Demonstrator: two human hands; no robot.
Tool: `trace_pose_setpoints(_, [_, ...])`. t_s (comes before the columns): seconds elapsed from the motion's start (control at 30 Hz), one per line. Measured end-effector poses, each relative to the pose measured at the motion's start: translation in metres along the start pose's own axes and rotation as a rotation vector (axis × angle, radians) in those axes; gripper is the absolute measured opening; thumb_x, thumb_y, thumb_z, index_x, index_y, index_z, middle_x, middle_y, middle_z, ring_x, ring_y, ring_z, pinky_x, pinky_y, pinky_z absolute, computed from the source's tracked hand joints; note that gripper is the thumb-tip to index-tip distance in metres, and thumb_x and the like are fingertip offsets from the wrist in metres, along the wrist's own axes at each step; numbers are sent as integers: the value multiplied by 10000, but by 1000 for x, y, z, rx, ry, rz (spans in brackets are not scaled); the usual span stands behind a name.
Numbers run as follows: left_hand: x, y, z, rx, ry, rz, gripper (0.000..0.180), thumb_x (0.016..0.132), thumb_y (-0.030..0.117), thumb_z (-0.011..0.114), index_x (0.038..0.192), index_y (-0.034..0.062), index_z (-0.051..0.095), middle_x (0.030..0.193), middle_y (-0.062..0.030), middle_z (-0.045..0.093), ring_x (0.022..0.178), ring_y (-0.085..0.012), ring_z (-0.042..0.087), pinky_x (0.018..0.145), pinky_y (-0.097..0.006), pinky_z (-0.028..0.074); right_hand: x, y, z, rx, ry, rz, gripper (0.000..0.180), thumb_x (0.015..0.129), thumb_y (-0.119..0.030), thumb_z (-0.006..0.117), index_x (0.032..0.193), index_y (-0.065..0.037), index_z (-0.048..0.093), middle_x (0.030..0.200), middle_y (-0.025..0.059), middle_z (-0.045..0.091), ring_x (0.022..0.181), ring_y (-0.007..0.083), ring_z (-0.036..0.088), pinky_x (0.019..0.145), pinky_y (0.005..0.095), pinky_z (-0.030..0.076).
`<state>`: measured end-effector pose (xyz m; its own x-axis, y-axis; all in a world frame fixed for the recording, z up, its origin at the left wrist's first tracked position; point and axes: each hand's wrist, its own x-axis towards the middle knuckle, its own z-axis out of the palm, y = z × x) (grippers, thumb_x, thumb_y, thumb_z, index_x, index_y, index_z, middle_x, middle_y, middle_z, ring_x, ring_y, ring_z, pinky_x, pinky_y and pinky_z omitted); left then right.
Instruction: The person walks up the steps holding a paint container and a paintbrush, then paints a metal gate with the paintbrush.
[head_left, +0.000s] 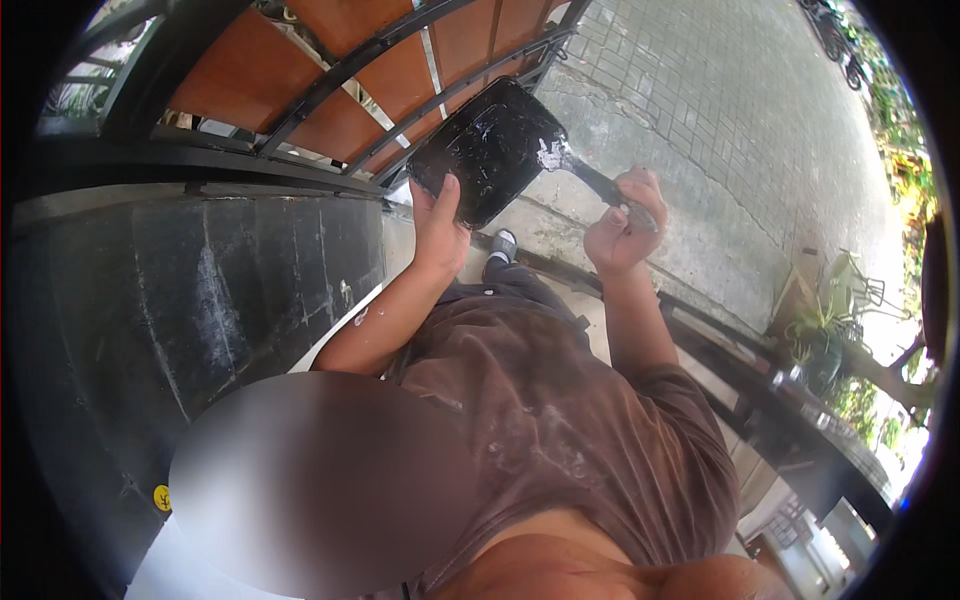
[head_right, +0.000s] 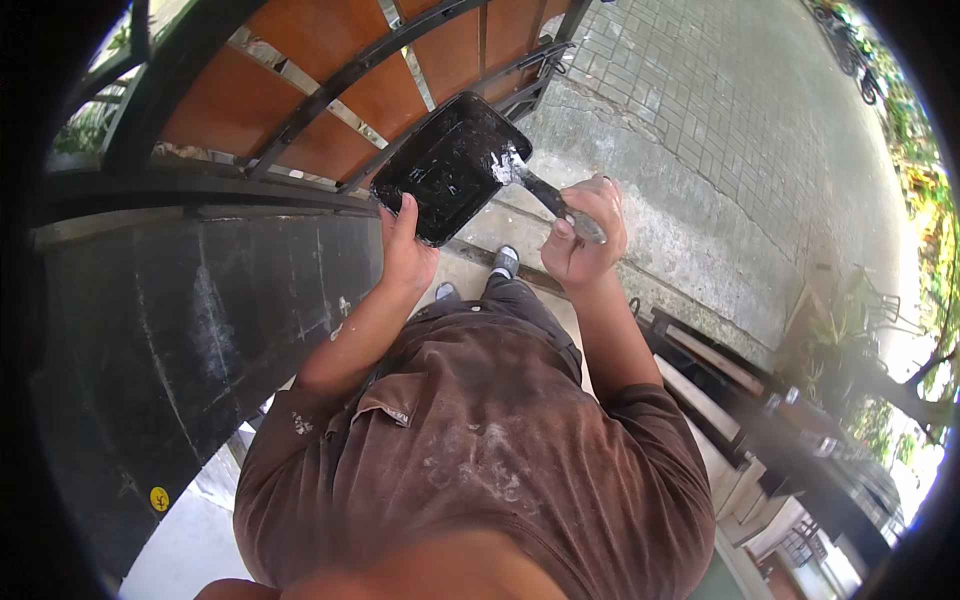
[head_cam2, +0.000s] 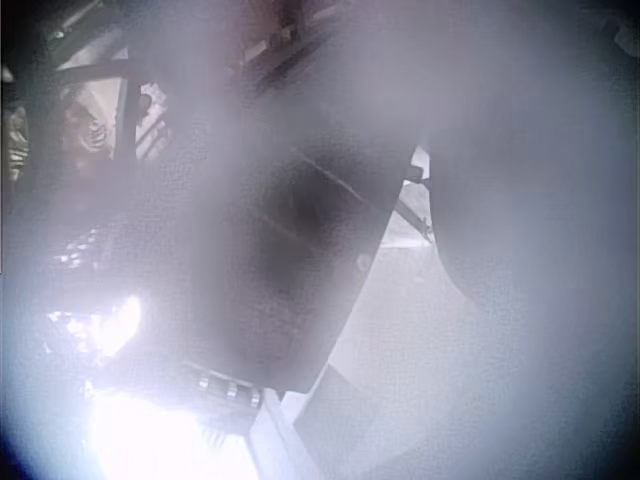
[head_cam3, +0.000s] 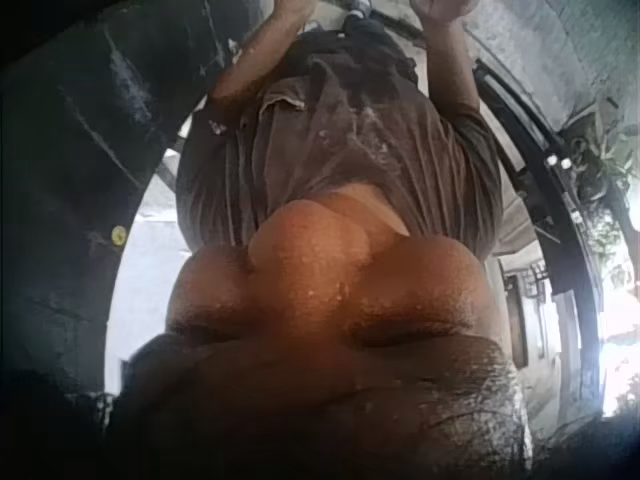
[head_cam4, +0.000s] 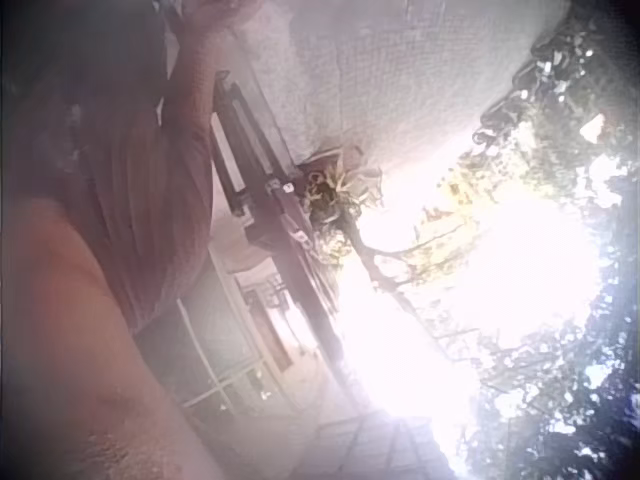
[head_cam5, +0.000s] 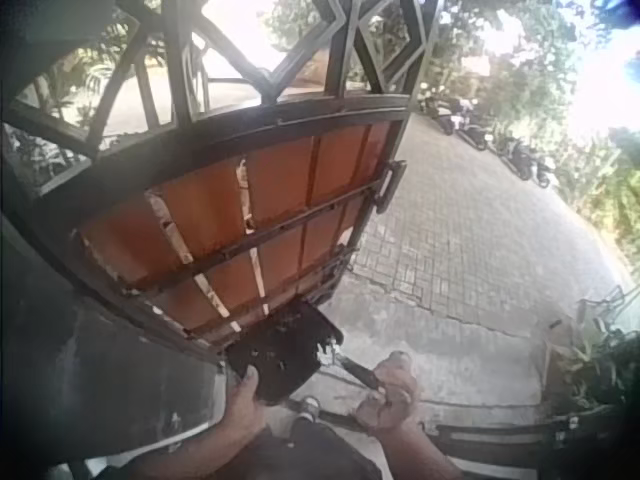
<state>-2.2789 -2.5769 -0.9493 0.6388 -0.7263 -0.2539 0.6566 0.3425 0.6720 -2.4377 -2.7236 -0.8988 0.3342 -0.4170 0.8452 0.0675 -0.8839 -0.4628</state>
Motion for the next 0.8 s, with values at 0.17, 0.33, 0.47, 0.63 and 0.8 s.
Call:
trace_pose_setpoints(0.17, [18, -35, 3, -73, 17, 130, 508, 1027, 181, 558, 1483, 134, 339, 1440, -81, 495, 1307, -236, 527, 1069, -441, 475, 5, 56, 1, -24, -140, -75, 197, 944, -154, 598, 1070, -12, 545, 790, 116, 634, 648, 264, 595, 649, 390, 418])
trace_pose_setpoints(0.33, [32, -39, 11, -5, 72, 151, 474, 1022, 188, 563, 1453, 124, 377, 1403, -89, 533, 1276, -231, 559, 1059, -427, 488, 7, 101, 11, -14, -154, -199, 191, 909, -127, 626, 1065, -46, 550, 770, 81, 644, 653, 250, 609, 651, 385, 411])
trace_pose_setpoints(0.47, [45, -33, 7, -72, 102, 63, 459, 1015, 160, 575, 1423, 136, 366, 1390, -84, 521, 1271, -231, 552, 1053, -436, 494, 22, 113, 22, 5, -211, -178, 201, 903, -125, 637, 1066, -47, 550, 759, 70, 645, 648, 246, 609, 657, 385, 410])
trace_pose_setpoints(0.63, [68, -23, -5, -151, 95, 37, 443, 1012, 124, 577, 1398, 152, 363, 1383, -75, 515, 1267, -227, 546, 1052, -442, 493, 34, 119, 40, 89, -212, -203, 195, 943, -163, 625, 1060, -29, 545, 747, 86, 640, 599, 235, 595, 591, 373, 418])
trace_pose_setpoints(0.8, [94, -8, -12, -96, 89, 45, 488, 1028, 283, 563, 1458, 137, 382, 1419, -93, 525, 1265, -261, 577, 1035, -465, 511, 30, 130, 63, 141, -52, -181, 221, 964, -188, 616, 1054, -2, 538, 732, 105, 622, 592, 236, 589, 574, 373, 444])
